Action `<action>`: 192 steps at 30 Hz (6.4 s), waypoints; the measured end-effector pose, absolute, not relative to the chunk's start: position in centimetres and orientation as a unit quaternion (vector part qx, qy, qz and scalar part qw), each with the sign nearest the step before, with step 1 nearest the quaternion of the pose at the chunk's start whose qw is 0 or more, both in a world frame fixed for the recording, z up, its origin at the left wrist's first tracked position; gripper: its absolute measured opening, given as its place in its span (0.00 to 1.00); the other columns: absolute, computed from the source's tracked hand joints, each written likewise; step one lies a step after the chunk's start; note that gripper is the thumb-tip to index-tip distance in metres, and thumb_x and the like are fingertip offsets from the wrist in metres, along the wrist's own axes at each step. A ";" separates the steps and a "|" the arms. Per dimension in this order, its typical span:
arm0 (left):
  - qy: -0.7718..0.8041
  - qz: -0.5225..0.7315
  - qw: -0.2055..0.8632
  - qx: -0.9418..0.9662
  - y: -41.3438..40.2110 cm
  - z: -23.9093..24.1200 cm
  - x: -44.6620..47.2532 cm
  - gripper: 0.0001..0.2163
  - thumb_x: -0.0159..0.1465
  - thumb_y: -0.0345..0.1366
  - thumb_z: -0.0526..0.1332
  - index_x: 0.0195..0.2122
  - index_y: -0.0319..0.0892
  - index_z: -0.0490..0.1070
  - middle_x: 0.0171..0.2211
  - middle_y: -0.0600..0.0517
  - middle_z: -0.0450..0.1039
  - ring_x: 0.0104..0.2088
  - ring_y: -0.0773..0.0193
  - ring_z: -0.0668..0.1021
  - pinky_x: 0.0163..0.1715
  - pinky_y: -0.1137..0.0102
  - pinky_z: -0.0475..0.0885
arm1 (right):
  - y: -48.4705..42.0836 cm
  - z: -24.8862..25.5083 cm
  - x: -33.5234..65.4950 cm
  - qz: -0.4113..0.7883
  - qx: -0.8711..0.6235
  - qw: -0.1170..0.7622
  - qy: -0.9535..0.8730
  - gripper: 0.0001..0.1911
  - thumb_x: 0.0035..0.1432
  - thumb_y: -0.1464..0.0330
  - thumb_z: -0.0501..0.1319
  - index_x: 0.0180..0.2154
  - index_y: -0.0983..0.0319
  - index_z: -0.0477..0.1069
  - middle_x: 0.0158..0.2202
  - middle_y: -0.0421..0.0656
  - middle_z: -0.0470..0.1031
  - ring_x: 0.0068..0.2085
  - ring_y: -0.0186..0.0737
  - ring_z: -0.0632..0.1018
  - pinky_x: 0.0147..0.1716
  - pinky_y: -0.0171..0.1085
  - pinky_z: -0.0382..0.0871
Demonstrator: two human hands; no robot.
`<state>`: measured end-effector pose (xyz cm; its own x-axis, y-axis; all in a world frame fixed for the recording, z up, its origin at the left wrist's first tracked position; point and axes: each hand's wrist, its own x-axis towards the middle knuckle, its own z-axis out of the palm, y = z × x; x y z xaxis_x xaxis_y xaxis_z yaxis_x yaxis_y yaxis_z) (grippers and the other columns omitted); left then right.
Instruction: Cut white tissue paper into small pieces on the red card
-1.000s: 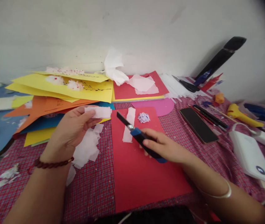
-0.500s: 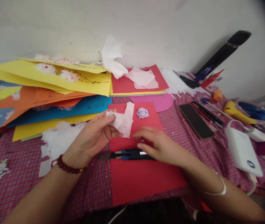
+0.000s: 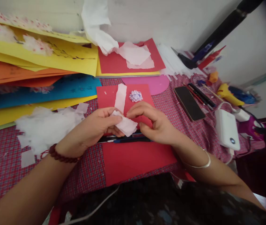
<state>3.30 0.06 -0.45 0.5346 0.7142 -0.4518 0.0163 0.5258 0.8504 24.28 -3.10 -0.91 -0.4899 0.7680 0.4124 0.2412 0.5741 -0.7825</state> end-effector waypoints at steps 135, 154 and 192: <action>0.376 0.610 0.691 0.092 2.1 -0.4 1.3 0.11 0.57 0.22 0.63 0.27 0.43 0.63 0.25 0.55 0.73 0.25 0.67 0.75 0.30 0.71 0.71 | -5.3 -1.0 23.0 0.500 -0.411 0.139 -0.749 0.26 0.62 0.58 0.62 0.57 0.62 0.64 0.44 0.48 0.73 0.36 0.39 0.75 0.35 0.39 0.72; 0.394 0.645 0.636 0.155 3.2 0.3 -0.3 0.12 0.58 0.24 0.65 0.25 0.43 0.62 0.24 0.59 0.72 0.23 0.71 0.73 0.26 0.74 0.68 | -10.2 0.4 15.8 0.276 -0.371 -0.010 -0.886 0.38 0.56 0.50 0.66 0.58 0.70 0.64 0.47 0.58 0.73 0.44 0.57 0.76 0.37 0.50 0.74; 0.386 0.495 0.761 0.163 1.4 -2.2 1.8 0.04 0.58 0.28 0.67 0.35 0.39 0.74 0.37 0.50 0.79 0.35 0.66 0.80 0.36 0.70 0.75 | -4.7 -3.1 21.2 0.837 -0.306 0.258 -0.374 0.22 0.66 0.54 0.57 0.50 0.64 0.69 0.31 0.41 0.74 0.22 0.30 0.73 0.19 0.30 0.69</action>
